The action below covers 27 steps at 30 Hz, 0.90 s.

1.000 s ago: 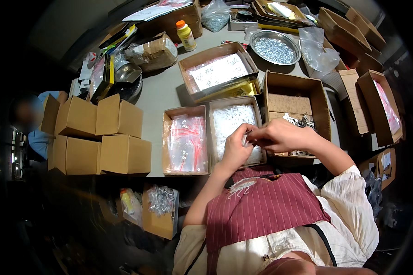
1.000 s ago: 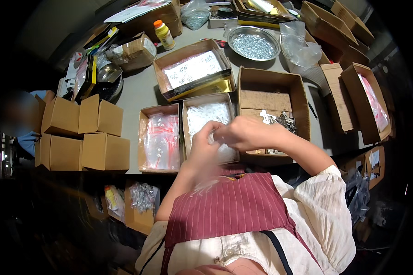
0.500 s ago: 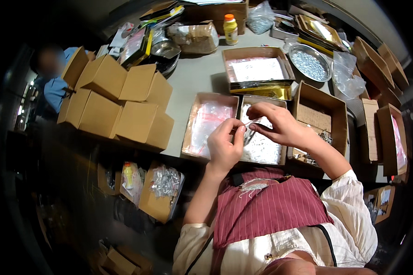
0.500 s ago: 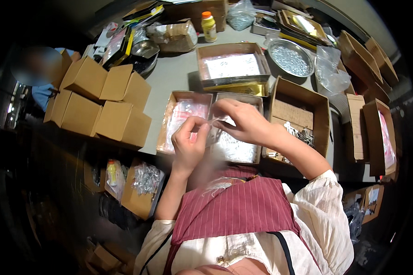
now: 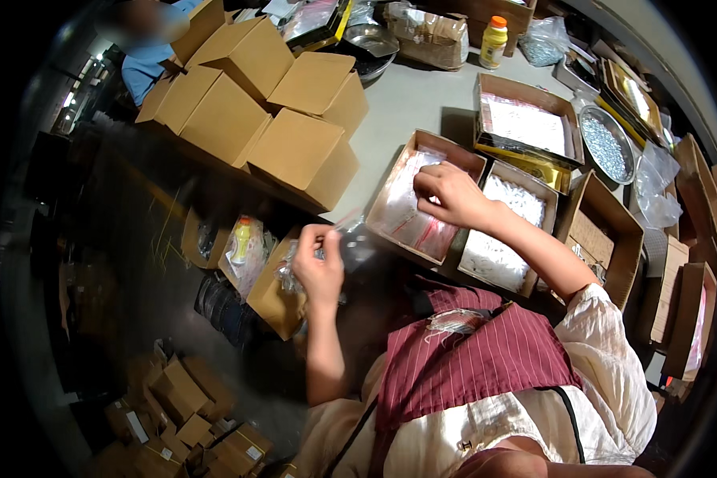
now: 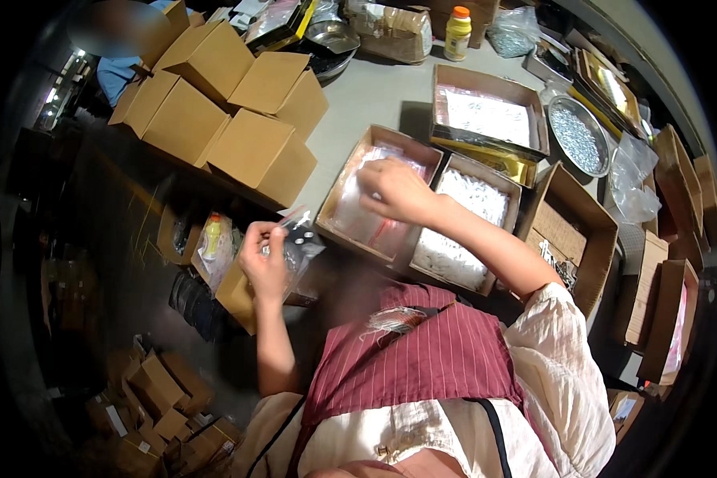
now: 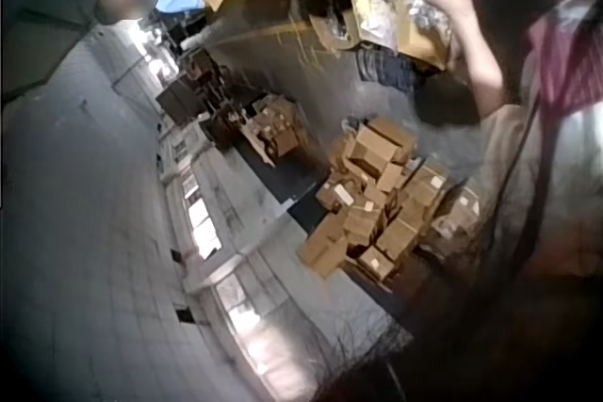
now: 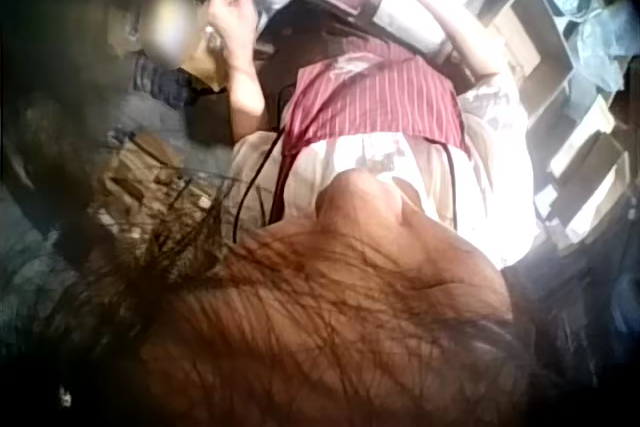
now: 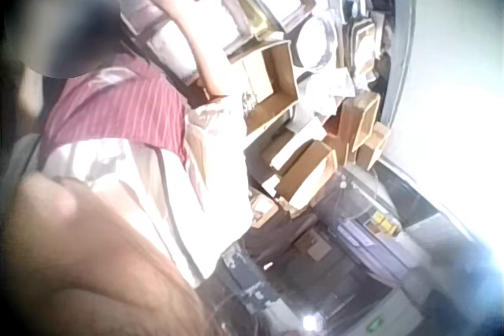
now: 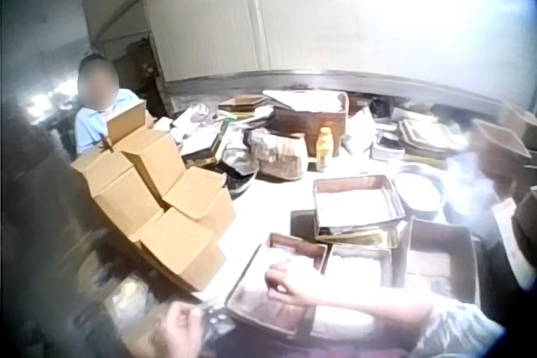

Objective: The person repeatedly picks small metallic hardware items from a cardboard box and places them into a clear plastic bag. The person then places the filled bag into a larger box containing white packing material. The process is repeated continuously throughout the clip.

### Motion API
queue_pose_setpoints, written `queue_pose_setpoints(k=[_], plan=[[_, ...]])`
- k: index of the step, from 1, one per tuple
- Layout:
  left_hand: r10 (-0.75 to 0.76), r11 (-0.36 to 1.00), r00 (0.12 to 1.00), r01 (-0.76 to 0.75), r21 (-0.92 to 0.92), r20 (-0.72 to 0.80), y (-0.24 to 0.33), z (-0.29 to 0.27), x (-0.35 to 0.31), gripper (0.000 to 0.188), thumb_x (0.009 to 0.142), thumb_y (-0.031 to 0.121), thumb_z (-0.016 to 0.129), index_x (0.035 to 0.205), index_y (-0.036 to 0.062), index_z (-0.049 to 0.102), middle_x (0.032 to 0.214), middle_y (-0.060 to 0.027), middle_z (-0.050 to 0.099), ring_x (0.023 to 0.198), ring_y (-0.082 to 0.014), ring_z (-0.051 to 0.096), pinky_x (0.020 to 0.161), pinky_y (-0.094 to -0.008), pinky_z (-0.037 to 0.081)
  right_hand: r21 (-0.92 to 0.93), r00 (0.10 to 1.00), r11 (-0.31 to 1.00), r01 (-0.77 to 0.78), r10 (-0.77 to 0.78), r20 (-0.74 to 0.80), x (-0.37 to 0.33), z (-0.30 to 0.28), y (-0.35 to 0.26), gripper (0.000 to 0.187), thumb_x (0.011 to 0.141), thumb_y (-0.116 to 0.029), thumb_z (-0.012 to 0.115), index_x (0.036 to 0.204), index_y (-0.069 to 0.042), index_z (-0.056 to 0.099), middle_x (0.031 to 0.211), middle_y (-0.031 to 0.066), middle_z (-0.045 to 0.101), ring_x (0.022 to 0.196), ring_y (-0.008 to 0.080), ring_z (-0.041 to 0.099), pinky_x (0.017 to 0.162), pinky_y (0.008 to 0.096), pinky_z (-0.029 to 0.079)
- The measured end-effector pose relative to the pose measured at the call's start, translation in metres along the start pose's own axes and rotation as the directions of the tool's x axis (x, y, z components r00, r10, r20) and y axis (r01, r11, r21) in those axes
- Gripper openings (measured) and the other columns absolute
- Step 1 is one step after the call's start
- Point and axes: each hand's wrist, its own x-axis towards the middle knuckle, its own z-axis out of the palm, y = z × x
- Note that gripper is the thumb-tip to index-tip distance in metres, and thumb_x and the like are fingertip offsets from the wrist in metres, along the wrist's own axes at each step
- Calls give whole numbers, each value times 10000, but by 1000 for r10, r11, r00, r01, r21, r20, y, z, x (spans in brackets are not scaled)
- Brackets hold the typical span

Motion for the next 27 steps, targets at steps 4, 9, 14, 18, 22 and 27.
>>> queue_pose_setpoints(k=[4, 9, 14, 18, 22, 27], plan=[[-201, 954, 977, 213, 209, -76, -74, -23, -14, 111, 947, 110, 690, 1034, 54, 730, 964, -134, 748, 865, -307, 724, 780, -397, 559, -345, 965, 925, -160, 221, 145, -18, 73, 47, 223, 792, -169, 711, 924, -10, 627, 906, 199, 671, 893, 396, 684, 771, 485, 557], [-163, 907, 986, 144, 396, 17, -101, -19, -25, 219, 957, 55, 644, 1149, 81, 745, 980, -135, 751, 896, -261, 727, 808, -358, 557, -182, 925, 962, -202, 248, 287, -18, 72, 72, 133, 773, -142, 699, 831, -25, 681, 850, 203, 707, 816, 408, 710, 768, 483, 579], [190, 890, 973, -227, 397, 131, -28, 28, -4, 259, 941, 99, 646, 1178, 0, 684, 1231, -205, 672, 1213, -387, 609, 1029, -463, 490, 243, 807, 776, -582, 514, 291, -1, -1, 44, 271, 934, -246, 697, 918, 16, 766, 790, 162, 750, 682, 257, 735, 693, 379, 584], [445, 771, 801, -570, 283, 401, 45, 75, 10, 568, 890, 153, 731, 1400, -5, 538, 1506, -268, 396, 1410, -482, 363, 1125, -549, 393, 567, 702, 446, -693, 597, 389, -14, -20, 32, 369, 1006, -286, 662, 849, 38, 745, 742, 87, 737, 615, 149, 704, 573, 296, 554], [540, 735, 705, -661, 151, 459, 63, 107, 15, 351, 891, 112, 730, 1226, 24, 673, 1180, -173, 661, 1142, -339, 624, 924, -431, 532, 656, 702, 322, -683, 540, 466, -38, -39, 21, 373, 1068, -300, 615, 954, 37, 727, 767, 46, 696, 672, 115, 628, 620, 303, 536], [196, 967, 833, -78, -241, 518, 75, 125, 16, 143, 972, 81, 672, 1088, 22, 730, 829, -127, 721, 781, -254, 712, 721, -320, 553, 492, 812, 688, -533, 579, 70, -70, -73, -1, 371, 1037, -346, 662, 1130, 11, 706, 1027, 87, 724, 997, 174, 667, 907, 356, 533]])
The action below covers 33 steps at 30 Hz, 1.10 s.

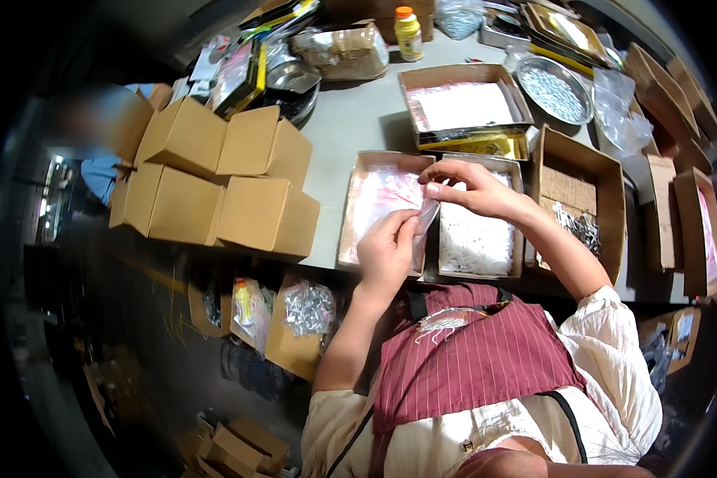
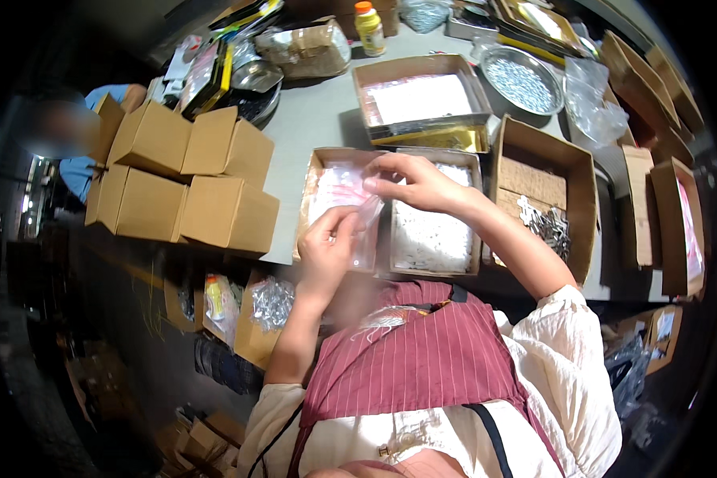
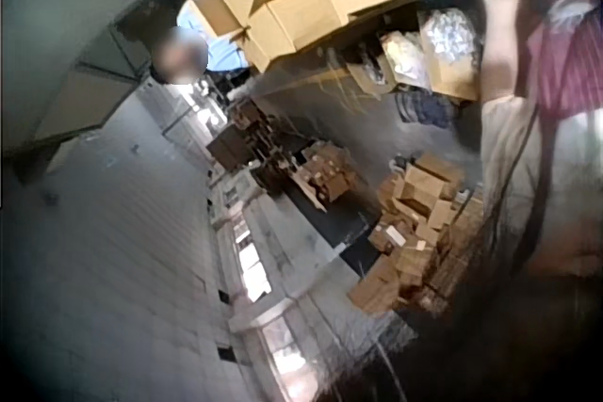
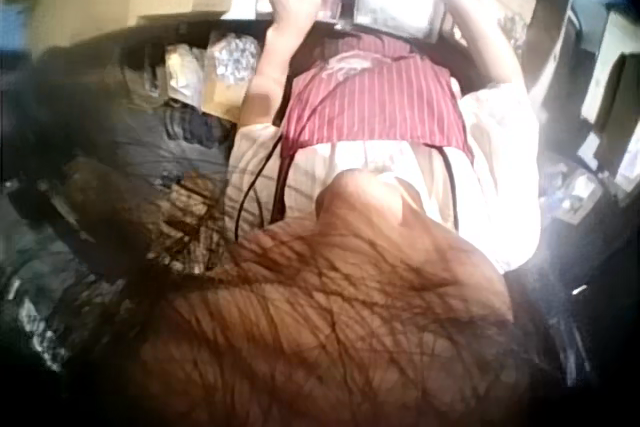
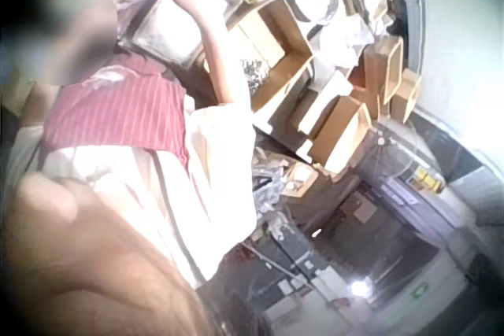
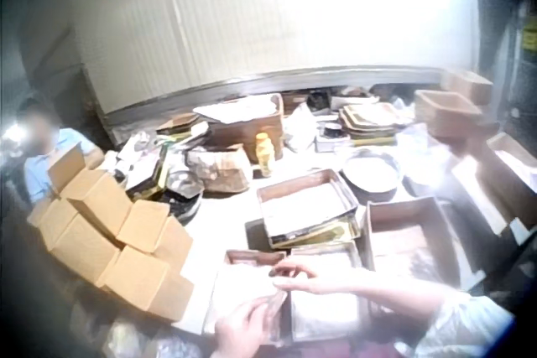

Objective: The person repeatedly picks small metallic hardware items from a cardboard box and places them into a clear plastic bag. The person then places the filled bag into a larger box containing white packing material. The process is repeated continuously throughout the clip.

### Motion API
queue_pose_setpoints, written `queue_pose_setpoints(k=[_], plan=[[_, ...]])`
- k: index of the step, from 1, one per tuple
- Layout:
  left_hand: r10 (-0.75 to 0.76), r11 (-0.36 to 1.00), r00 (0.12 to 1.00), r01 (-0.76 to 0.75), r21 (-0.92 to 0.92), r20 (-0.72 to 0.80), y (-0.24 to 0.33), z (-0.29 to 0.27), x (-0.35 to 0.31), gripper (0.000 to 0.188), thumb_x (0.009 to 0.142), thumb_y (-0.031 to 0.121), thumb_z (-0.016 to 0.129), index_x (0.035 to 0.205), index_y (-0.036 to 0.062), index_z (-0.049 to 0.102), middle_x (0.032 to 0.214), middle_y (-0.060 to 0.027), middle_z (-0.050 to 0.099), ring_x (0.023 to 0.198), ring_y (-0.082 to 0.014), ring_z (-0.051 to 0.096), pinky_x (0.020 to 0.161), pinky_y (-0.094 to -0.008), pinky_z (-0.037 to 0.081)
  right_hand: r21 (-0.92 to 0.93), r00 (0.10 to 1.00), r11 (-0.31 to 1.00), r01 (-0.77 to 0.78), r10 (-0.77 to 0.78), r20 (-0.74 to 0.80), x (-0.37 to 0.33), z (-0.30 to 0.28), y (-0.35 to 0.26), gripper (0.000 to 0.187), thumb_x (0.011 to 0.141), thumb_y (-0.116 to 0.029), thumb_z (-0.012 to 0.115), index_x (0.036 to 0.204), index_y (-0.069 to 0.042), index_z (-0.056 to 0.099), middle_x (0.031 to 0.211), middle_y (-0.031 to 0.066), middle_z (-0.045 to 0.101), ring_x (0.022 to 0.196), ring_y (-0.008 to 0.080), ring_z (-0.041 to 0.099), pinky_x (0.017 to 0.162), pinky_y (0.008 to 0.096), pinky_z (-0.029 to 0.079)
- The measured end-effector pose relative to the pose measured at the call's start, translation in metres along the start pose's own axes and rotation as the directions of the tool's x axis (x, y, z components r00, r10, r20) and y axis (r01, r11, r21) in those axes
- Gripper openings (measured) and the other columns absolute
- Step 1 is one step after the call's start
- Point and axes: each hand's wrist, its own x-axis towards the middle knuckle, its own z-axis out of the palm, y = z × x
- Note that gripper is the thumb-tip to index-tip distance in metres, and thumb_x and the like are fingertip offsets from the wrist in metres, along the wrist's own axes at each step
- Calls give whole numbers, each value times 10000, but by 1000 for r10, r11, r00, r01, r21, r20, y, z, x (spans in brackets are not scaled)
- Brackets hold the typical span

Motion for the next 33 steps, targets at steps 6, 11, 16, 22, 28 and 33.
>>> queue_pose_setpoints(k=[6, 11, 16, 22, 28, 33], plan=[[34, 985, 993, -14, -174, 112, 24, 22, 14, 153, 959, 52, 684, 1101, 15, 731, 850, -105, 737, 760, -208, 704, 713, -324, 554, -176, 999, 984, 5, -14, -50, -50, -7, -9, 286, 958, -280, 747, 985, 5, 734, 821, 55, 739, 893, 153, 710, 861, 373, 523], [105, 992, 985, -95, -78, 139, 37, 24, 20, 75, 932, 65, 727, 957, -5, 731, 810, -111, 718, 716, -201, 693, 675, -331, 547, 30, 994, 994, -106, 105, 36, -75, -14, -17, 212, 959, -214, 705, 980, -5, 742, 829, 100, 737, 785, 200, 693, 761, 382, 540], [-114, 988, 963, 136, -79, 244, 38, 17, 20, 124, 919, 41, 755, 850, -17, 670, 772, -15, 658, 712, -93, 573, 659, -272, 479, 163, 965, 960, -228, 201, 168, -101, -12, -7, 219, 956, -202, 708, 999, 13, 714, 861, 98, 727, 838, 185, 664, 809, 360, 517], [146, 989, 976, -148, -2, 160, 35, 37, 14, 208, 841, 107, 828, 789, 20, 645, 767, -58, 642, 705, -192, 600, 641, -342, 477, -324, 964, 939, 114, -184, -193, -102, -6, 11, 259, 862, -114, 693, 1106, -31, 665, 1021, 130, 685, 1035, 337, 632, 972, 451, 474], [265, 940, 949, -293, 174, 170, 28, 39, 2, 177, 785, 88, 804, 877, 57, 656, 811, -81, 641, 762, -268, 624, 671, -392, 504, -512, 890, 780, 361, -452, -62, -99, -11, -32, 400, 718, 12, 627, 1096, -106, 687, 1016, 69, 660, 1176, 284, 588, 1234, 611, 208], [367, 885, 918, -395, 248, 153, 24, 40, -3, 143, 794, 47, 753, 919, 34, 683, 844, -108, 672, 789, -291, 644, 720, -407, 519, -559, 905, 759, 335, -425, -35, -96, -1, -24, 361, 701, 22, 613, 1031, -98, 695, 972, 53, 648, 1226, 292, 567, 1228, 649, 182]])
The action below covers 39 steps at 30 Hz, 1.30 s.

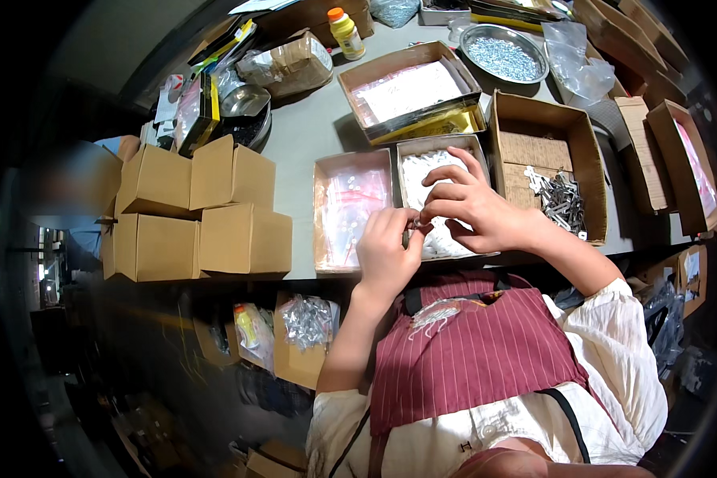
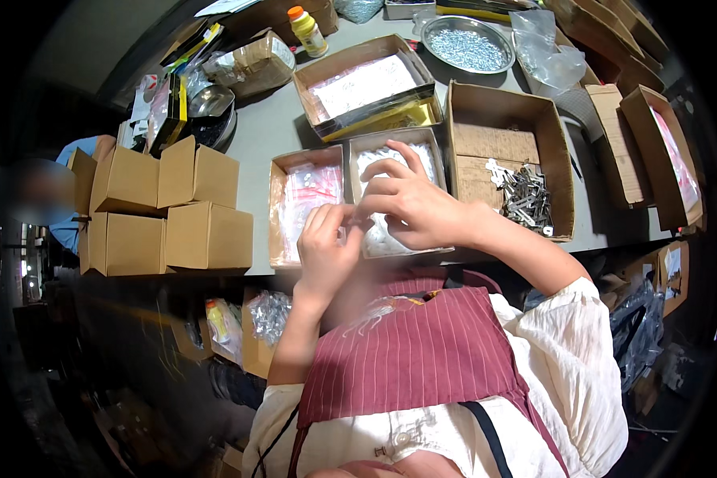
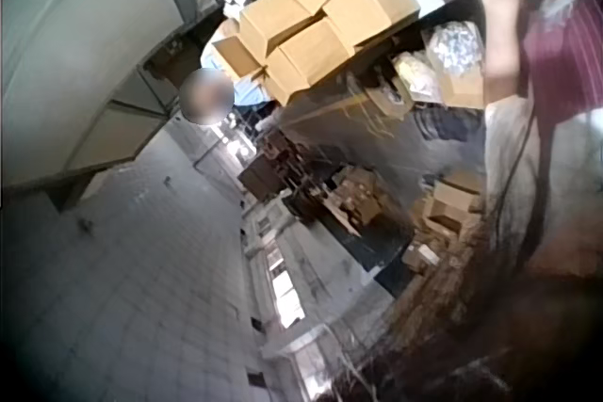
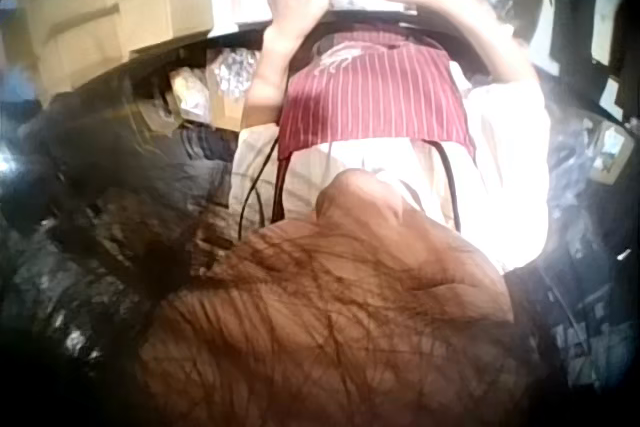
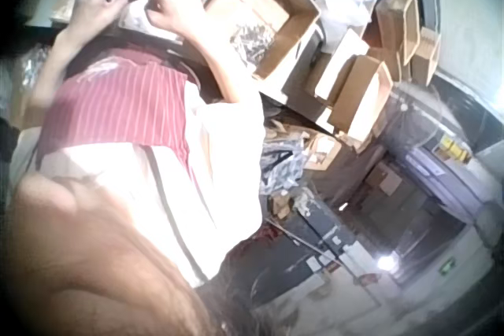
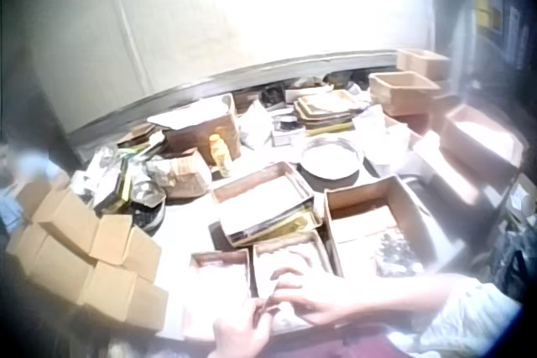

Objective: The person repeatedly picks small metallic hardware items from a cardboard box and places them into a clear plastic bag. The person then places the filled bag into a larger box containing white packing material. The process is repeated continuously throughout the clip.

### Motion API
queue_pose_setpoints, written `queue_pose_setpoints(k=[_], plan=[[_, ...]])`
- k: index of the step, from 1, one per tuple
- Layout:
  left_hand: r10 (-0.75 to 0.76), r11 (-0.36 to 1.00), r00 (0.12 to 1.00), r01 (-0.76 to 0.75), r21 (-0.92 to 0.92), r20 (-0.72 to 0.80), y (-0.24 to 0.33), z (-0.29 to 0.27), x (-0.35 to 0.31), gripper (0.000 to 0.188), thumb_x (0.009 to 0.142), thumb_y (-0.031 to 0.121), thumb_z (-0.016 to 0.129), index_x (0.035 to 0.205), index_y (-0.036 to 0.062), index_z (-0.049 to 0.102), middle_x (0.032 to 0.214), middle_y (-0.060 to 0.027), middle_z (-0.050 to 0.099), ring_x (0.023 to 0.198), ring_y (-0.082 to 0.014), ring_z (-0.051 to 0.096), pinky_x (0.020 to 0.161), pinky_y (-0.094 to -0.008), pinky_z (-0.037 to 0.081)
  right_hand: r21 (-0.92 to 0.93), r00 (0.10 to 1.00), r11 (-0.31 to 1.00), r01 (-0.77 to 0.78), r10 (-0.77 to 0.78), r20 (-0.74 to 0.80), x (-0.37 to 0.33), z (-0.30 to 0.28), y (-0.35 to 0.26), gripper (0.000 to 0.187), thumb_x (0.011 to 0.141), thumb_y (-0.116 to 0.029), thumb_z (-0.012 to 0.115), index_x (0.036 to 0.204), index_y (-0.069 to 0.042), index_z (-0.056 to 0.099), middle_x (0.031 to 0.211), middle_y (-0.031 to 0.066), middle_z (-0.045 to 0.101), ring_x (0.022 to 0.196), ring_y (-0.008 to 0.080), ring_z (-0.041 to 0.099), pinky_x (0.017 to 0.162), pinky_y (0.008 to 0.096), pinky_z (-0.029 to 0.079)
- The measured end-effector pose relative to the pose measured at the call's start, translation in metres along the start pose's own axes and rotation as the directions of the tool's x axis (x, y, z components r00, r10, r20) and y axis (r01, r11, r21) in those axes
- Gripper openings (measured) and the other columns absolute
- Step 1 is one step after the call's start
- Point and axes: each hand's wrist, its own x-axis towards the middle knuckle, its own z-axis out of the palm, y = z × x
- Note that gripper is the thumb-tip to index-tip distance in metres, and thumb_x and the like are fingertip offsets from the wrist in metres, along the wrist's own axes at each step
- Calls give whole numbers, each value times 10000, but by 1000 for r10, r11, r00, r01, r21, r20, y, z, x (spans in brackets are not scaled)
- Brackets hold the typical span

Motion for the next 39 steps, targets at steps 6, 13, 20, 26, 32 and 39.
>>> queue_pose_setpoints(k=[6, 13, 20, 26, 32, 39], plan=[[-26, 998, 999, 24, 54, 30, -5, 5, -5, 204, 781, 33, 741, 976, 34, 682, 923, -110, 679, 859, -302, 641, 771, -416, 523, -14, 985, 999, -40, 42, 169, -3, 6, 3, 368, 687, -18, 629, 1045, -76, 691, 1189, 78, 678, 1409, 346, 460, 1245, 683, 108], [85, 979, 996, -76, 190, -41, -6, 3, 5, 438, 780, 53, 753, 1194, 16, 615, 1143, -160, 632, 1077, -377, 593, 961, -479, 464, 50, 972, 991, -124, 111, 209, -6, 7, 3, 413, 713, -95, 663, 1112, -144, 759, 1447, 73, 624, 1554, 385, 278, 1237, 708, 26], [-297, 953, 953, 301, -47, 63, -43, 26, -15, 254, 850, 103, 798, 1000, 36, 604, 925, -139, 709, 872, -360, 680, 809, -441, 524, 64, 931, 938, -340, 326, 168, -18, 58, 60, 283, 797, -143, 696, 1072, -77, 702, 1067, 121, 704, 991, 320, 699, 915, 453, 507], [-412, 876, 898, 437, -204, 153, -42, 24, -19, 256, 850, 97, 803, 1037, 50, 634, 966, -126, 717, 926, -298, 683, 835, -403, 522, -296, 598, 927, -230, 374, 709, -35, 92, 58, 374, 864, -244, 746, 1155, -18, 679, 987, 209, 724, 914, 372, 714, 857, 466, 570], [-449, 836, 872, 487, -253, 196, -32, 24, -18, 239, 862, 106, 793, 1037, 48, 641, 983, -135, 712, 974, -320, 679, 857, -408, 520, 263, 810, 796, -545, 419, 411, -17, 24, 64, 195, 882, -44, 750, 1052, 44, 710, 883, 139, 738, 757, 199, 712, 700, 361, 577], [-330, 766, 884, 456, -453, 332, -14, 51, -2, 361, 845, 79, 821, 1172, 30, 677, 1036, -112, 752, 1033, -174, 703, 904, -335, 543, 539, 951, 785, -306, 274, 141, -5, -21, 33, 200, 927, -82, 754, 1103, 9, 724, 971, 92, 703, 894, 195, 675, 803, 335, 540]])
